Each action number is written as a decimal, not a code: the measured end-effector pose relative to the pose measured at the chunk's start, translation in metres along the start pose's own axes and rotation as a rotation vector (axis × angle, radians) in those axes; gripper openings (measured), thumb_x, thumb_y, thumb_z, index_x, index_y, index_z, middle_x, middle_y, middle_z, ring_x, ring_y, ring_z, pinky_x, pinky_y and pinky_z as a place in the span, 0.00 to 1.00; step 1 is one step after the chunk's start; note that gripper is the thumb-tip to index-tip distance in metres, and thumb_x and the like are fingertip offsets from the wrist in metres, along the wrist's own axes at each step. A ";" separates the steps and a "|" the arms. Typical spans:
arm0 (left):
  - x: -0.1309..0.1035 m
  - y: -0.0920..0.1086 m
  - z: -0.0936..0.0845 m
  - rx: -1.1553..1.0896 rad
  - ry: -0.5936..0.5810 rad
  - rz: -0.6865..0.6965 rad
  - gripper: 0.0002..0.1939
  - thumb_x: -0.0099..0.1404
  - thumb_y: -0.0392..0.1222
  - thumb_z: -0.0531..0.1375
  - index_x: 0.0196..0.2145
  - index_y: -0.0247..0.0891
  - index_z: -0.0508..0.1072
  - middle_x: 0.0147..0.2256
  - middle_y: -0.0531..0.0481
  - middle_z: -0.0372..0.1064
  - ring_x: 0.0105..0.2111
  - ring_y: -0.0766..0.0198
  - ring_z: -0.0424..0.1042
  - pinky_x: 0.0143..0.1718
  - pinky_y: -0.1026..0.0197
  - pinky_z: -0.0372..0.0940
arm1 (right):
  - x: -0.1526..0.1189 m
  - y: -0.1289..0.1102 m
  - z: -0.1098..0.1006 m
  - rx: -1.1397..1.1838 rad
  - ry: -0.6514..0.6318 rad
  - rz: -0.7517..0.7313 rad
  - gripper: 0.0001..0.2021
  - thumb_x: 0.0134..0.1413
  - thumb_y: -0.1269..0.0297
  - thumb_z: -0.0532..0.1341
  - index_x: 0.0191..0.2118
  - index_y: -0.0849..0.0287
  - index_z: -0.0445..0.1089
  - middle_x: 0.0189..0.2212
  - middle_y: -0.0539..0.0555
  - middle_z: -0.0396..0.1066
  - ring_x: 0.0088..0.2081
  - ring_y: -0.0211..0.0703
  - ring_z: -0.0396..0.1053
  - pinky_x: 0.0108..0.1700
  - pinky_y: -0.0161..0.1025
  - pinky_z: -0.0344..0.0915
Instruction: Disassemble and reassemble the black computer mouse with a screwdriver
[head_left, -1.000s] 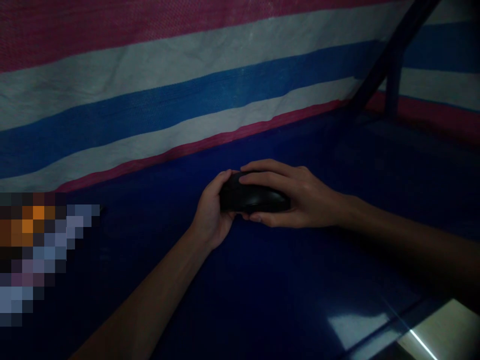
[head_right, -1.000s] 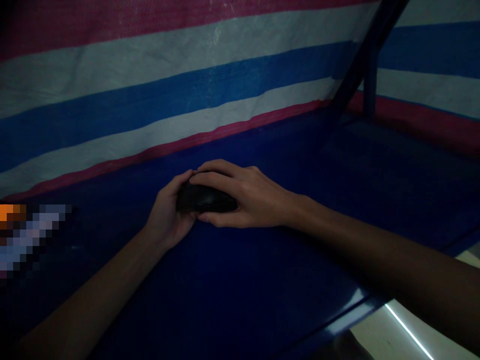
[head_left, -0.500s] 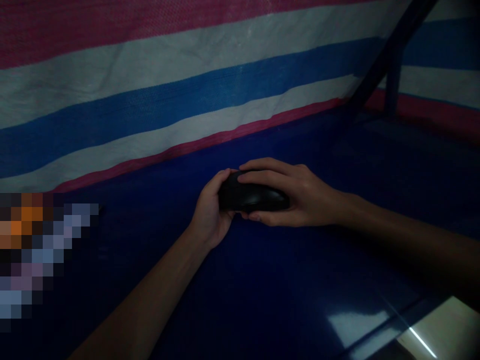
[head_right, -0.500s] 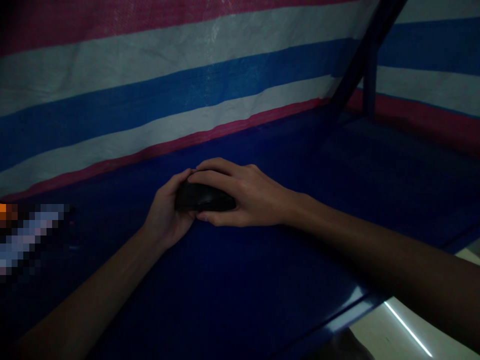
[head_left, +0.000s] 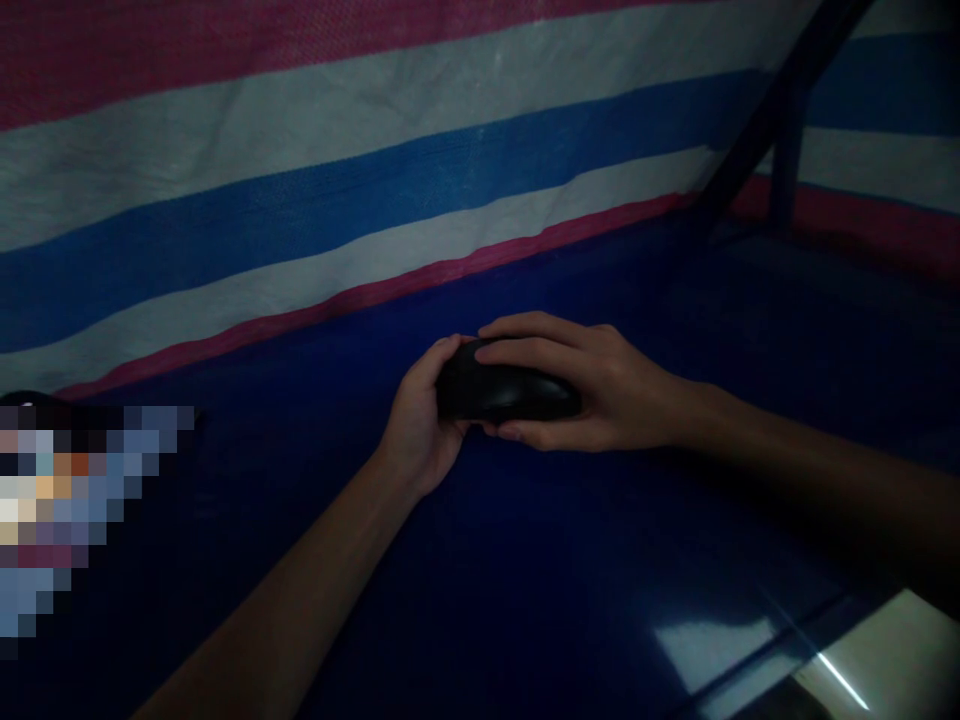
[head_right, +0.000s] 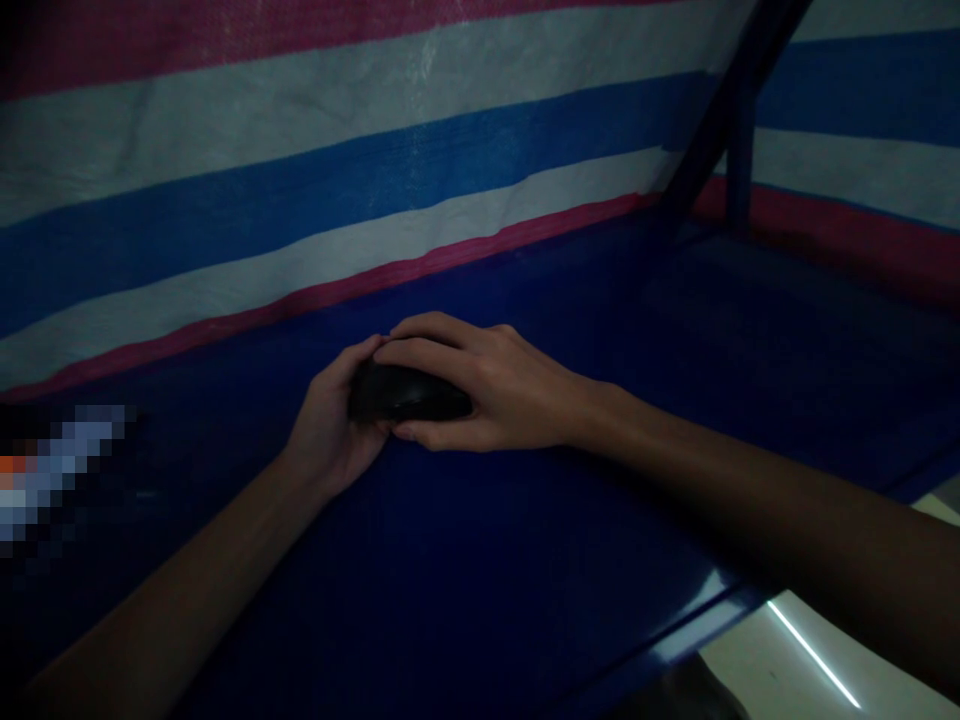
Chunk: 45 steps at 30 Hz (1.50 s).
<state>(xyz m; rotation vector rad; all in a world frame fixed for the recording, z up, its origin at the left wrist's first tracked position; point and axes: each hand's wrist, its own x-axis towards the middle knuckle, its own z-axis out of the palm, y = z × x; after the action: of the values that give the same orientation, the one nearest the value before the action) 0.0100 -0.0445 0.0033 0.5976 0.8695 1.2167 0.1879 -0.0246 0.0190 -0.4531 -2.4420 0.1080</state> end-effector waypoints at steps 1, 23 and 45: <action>0.000 0.000 0.000 0.002 0.006 0.000 0.06 0.60 0.41 0.58 0.29 0.36 0.72 0.22 0.54 0.68 0.19 0.68 0.68 0.12 0.69 0.58 | 0.000 0.000 0.000 -0.001 -0.003 0.000 0.24 0.55 0.56 0.62 0.55 0.61 0.63 0.53 0.63 0.67 0.48 0.47 0.72 0.41 0.40 0.73; 0.001 -0.001 0.000 -0.003 0.023 0.009 0.07 0.61 0.41 0.58 0.29 0.36 0.72 0.24 0.53 0.69 0.21 0.68 0.68 0.15 0.69 0.58 | -0.001 0.000 0.000 -0.015 -0.012 0.007 0.24 0.55 0.55 0.62 0.55 0.59 0.62 0.54 0.61 0.67 0.48 0.46 0.72 0.41 0.40 0.73; 0.001 -0.001 -0.001 0.004 -0.003 0.012 0.06 0.60 0.41 0.58 0.30 0.36 0.72 0.24 0.54 0.69 0.21 0.68 0.70 0.15 0.69 0.61 | 0.000 -0.001 -0.001 -0.044 -0.009 -0.014 0.24 0.55 0.57 0.62 0.54 0.64 0.63 0.53 0.64 0.68 0.48 0.47 0.73 0.40 0.40 0.73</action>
<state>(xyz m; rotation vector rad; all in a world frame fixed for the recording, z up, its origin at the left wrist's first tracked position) 0.0099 -0.0439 0.0012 0.6080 0.8673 1.2247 0.1883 -0.0254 0.0200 -0.4560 -2.4603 0.0510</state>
